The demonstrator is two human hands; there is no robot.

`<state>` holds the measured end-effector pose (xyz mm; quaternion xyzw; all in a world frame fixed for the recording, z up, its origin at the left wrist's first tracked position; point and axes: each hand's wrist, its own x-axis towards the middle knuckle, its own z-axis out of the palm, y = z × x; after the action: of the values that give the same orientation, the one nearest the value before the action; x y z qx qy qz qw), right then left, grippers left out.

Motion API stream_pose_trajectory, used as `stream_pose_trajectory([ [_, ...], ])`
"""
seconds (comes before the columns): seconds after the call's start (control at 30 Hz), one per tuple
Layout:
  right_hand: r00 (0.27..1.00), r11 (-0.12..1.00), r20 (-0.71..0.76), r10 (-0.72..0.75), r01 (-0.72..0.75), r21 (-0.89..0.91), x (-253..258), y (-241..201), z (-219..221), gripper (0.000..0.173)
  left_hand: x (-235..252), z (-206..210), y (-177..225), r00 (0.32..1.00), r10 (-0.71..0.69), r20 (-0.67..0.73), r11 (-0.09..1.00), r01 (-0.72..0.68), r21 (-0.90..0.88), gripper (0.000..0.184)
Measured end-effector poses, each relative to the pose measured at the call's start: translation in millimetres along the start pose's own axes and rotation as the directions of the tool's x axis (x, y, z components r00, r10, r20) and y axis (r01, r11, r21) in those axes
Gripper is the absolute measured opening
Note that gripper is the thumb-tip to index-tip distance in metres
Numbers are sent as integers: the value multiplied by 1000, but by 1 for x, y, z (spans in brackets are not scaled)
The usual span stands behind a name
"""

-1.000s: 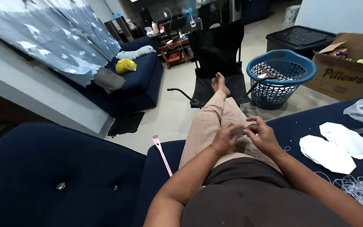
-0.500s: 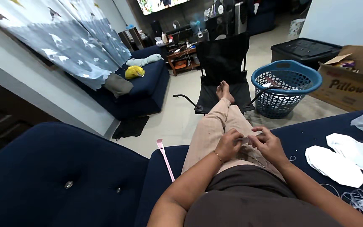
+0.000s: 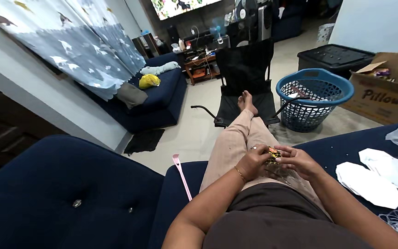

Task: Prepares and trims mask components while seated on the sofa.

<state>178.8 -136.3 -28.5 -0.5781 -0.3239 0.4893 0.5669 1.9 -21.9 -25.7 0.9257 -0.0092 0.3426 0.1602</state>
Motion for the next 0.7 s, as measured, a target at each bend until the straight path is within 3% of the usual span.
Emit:
stream_pose_trajectory([
  [0.27, 998, 999, -47, 30, -28, 36, 1, 0, 1, 41, 2, -2, 4, 994, 30, 101, 1000, -30, 0, 16],
  [0.37, 996, 999, -84, -18, 22, 39, 5, 4, -1, 37, 3, -3, 6, 994, -10, 113, 999, 4, 47, 27],
  [0.47, 983, 993, -162, -89, 100, 58, 9, 11, -3, 26, 3, -4, 3, 986, -132, 102, 991, 132, 8, 68],
  [0.53, 966, 984, -212, -144, 163, 76, 10, 14, -3, 21, 3, -4, 3, 957, -274, 95, 947, 285, -146, 85],
  [0.7, 930, 966, -278, -240, 257, 28, 10, 18, -2, 11, 7, -5, 6, 792, -597, 128, 685, 587, -432, 64],
])
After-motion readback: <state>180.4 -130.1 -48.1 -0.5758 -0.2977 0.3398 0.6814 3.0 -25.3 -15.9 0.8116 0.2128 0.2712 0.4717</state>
